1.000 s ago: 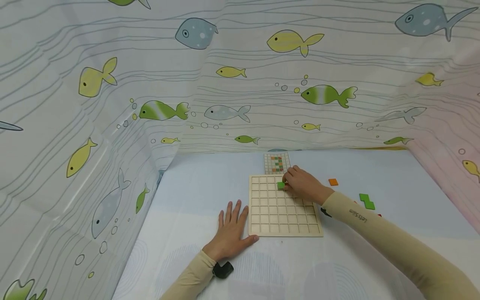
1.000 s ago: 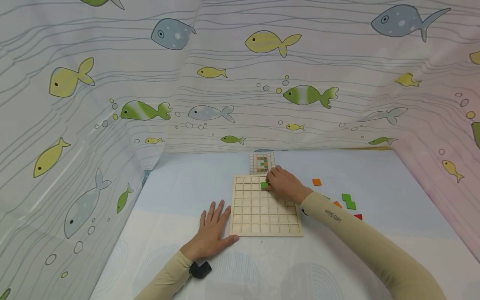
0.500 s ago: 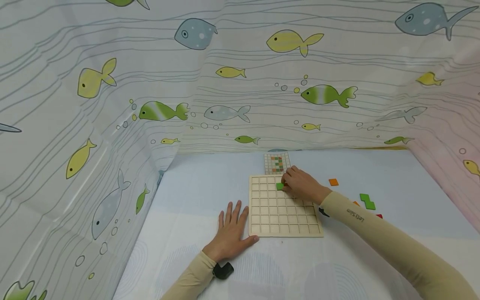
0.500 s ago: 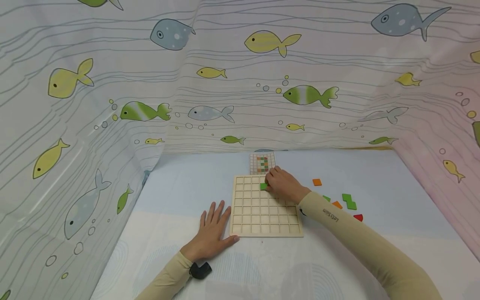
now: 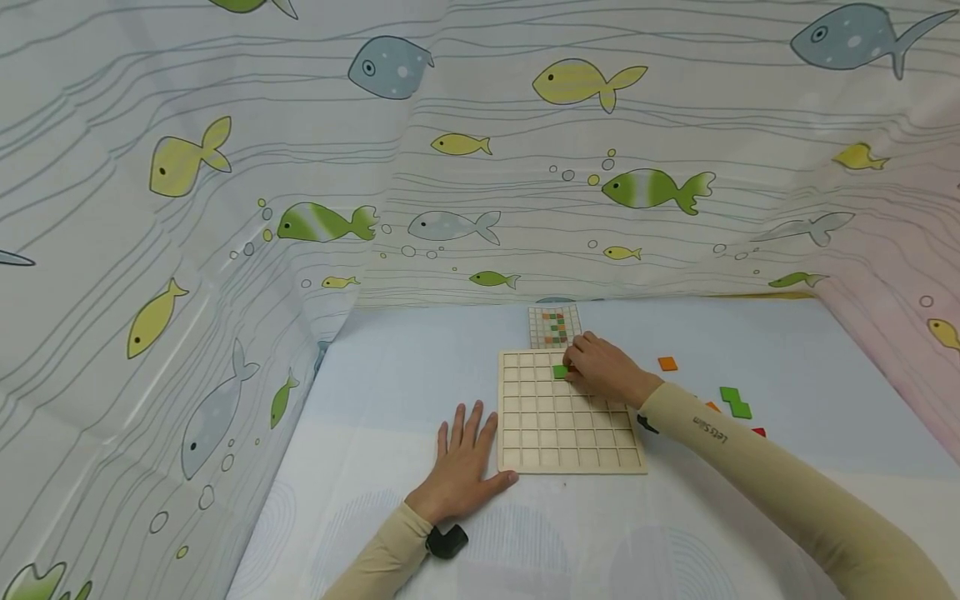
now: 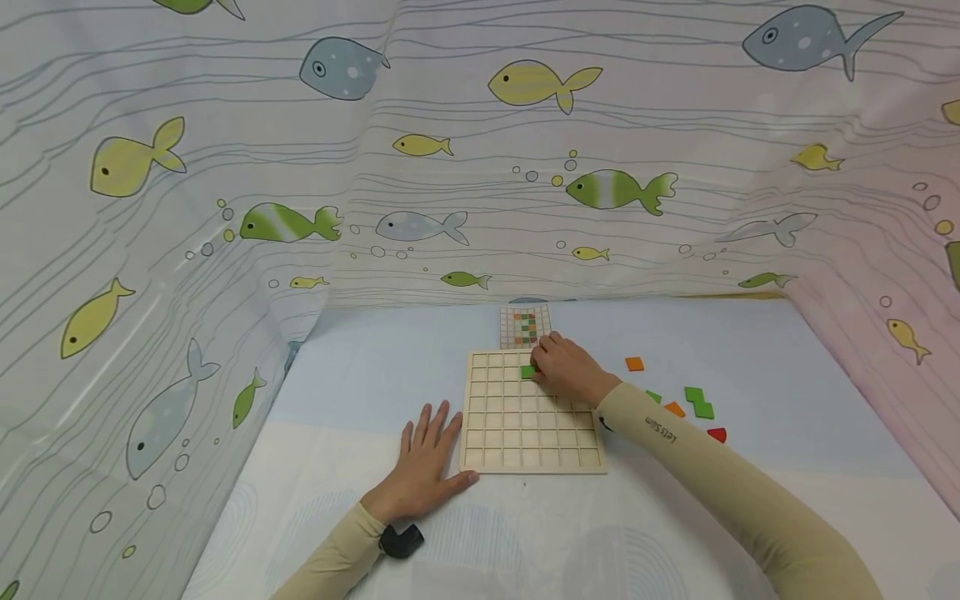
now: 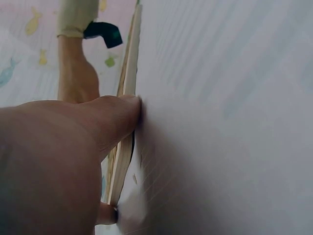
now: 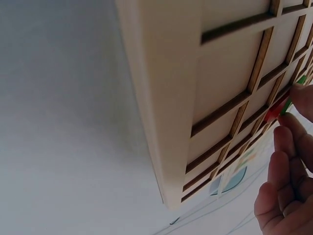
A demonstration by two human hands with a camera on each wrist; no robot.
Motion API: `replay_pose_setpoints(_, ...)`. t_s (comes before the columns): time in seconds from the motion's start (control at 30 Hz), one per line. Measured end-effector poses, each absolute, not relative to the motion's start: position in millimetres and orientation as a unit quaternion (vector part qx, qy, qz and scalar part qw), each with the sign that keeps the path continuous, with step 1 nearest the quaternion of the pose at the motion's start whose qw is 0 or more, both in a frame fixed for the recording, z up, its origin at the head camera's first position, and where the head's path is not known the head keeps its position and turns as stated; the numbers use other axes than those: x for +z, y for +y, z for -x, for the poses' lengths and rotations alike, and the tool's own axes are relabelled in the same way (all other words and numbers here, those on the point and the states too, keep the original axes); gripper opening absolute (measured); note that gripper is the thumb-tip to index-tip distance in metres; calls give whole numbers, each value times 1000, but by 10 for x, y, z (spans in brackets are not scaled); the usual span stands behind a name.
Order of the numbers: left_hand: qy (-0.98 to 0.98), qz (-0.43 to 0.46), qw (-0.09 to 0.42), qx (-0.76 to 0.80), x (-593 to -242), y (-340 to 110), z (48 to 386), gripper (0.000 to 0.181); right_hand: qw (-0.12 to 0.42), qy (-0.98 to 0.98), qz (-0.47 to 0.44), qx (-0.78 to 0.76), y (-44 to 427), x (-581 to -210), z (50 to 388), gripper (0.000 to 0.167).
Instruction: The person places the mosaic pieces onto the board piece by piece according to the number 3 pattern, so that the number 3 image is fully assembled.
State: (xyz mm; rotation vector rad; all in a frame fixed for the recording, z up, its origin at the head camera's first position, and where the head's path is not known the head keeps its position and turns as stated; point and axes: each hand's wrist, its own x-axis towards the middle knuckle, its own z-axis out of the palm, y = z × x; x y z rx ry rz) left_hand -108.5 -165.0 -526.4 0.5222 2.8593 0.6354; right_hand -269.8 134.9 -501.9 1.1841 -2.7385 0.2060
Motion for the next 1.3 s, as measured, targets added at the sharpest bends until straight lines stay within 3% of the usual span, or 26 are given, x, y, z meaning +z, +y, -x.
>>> replay_pose_setpoints(0.5,956,-183,82,215,-5223,-1613,1118,96,54,-923,-370,90,1419,-4997,2704,25)
replay_pose_setpoints(0.73,955,-180,83,219,-5240,-1603,1128,97,108,-913,-390,53,1510,-4928,2680,24)
replay_pose_setpoints(1.3,957,-169,86,221,-5260,-1633,1090,96,83,-942,-321,60,2363,-4823,2565,26)
